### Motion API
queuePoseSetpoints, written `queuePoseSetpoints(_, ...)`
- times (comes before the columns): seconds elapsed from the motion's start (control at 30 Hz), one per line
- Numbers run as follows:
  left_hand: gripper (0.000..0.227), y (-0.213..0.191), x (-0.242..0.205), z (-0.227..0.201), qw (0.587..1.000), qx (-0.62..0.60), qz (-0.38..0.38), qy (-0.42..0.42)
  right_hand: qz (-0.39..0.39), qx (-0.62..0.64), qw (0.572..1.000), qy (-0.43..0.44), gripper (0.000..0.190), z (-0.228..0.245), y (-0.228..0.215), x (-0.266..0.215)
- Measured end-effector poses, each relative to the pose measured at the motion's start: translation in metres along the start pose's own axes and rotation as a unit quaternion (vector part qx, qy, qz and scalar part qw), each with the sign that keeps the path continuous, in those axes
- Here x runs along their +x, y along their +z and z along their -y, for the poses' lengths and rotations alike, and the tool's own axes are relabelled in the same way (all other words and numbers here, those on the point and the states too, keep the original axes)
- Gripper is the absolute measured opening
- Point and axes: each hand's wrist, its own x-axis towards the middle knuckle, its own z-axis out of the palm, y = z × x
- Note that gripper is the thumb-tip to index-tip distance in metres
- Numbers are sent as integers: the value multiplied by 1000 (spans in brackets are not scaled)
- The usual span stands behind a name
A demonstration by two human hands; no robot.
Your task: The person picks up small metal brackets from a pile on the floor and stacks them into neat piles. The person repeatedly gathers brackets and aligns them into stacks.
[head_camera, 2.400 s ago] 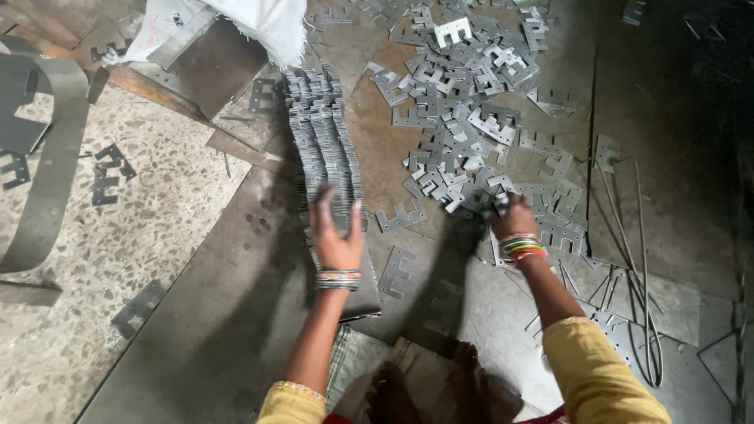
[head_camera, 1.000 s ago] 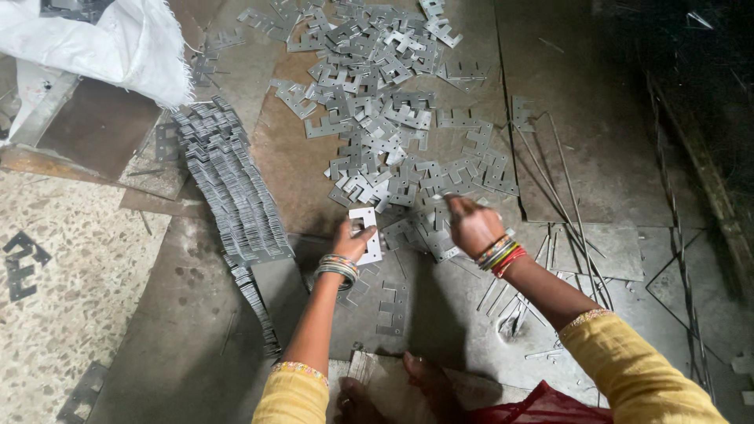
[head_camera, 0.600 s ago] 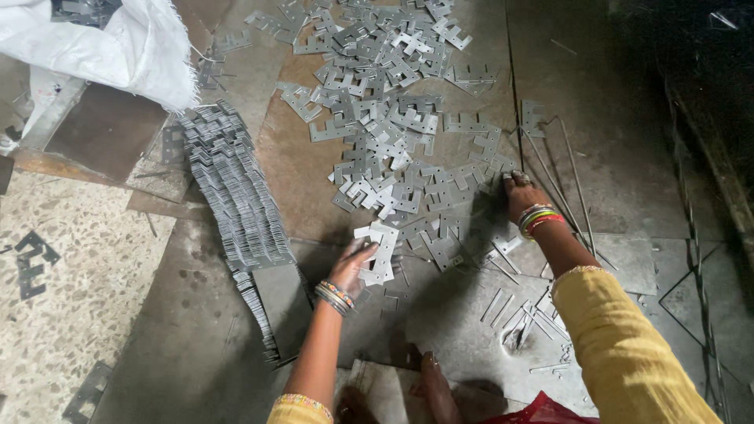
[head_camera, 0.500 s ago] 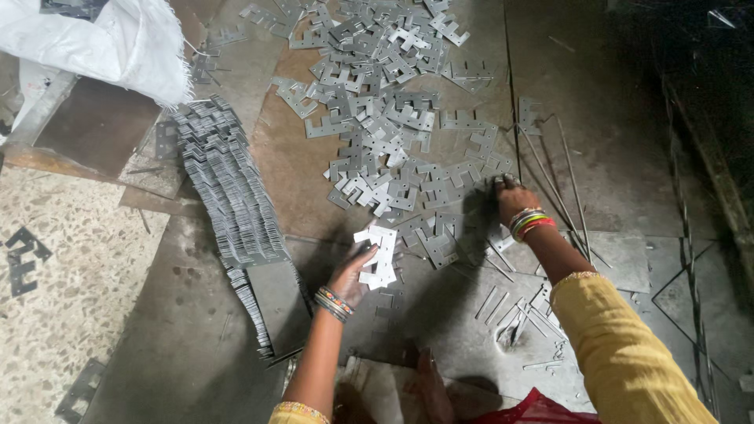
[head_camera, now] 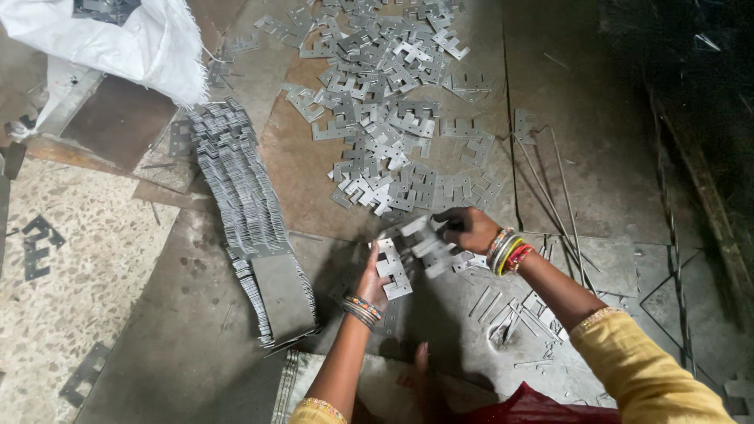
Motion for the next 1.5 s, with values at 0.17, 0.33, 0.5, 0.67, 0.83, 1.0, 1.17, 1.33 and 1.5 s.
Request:
queuePoseSetpoints(0.17,88,3,-5,-4,994,-77,78,-1,-178,-376,905,-89,57,-25,31,18)
queuePoseSetpoints(0.33,86,5,-8,-6,999,7,-14,-43,-175,-350,920,28,41,-36,28,22)
queuePoseSetpoints(0.5,89,3,-5,0,999,-13,33,-2,5,52,996,77,46,0,9,10)
queuePoseSetpoints(0.67,84,8,-13,-11,992,-77,100,-10,-131,-357,896,229,53,-10,4,-8)
queuePoseSetpoints(0.83,80,15,-24,-12,994,-62,87,-16,-188,-341,895,216,41,-56,-9,-18)
queuePoseSetpoints(1.0,75,9,-15,-10,989,-41,131,-57,-48,-374,920,104,24,-2,-25,-3)
queuePoseSetpoints(1.17,86,5,-8,-5,986,-8,144,-78,-39,-317,898,-302,55,64,-2,-5)
queuePoseSetpoints(1.33,89,2,-18,-11,992,8,99,-84,-91,-427,885,161,61,30,35,-3)
queuePoseSetpoints(1.5,94,-9,-5,-6,996,17,65,-65,-159,-391,882,211,65,-35,39,-4)
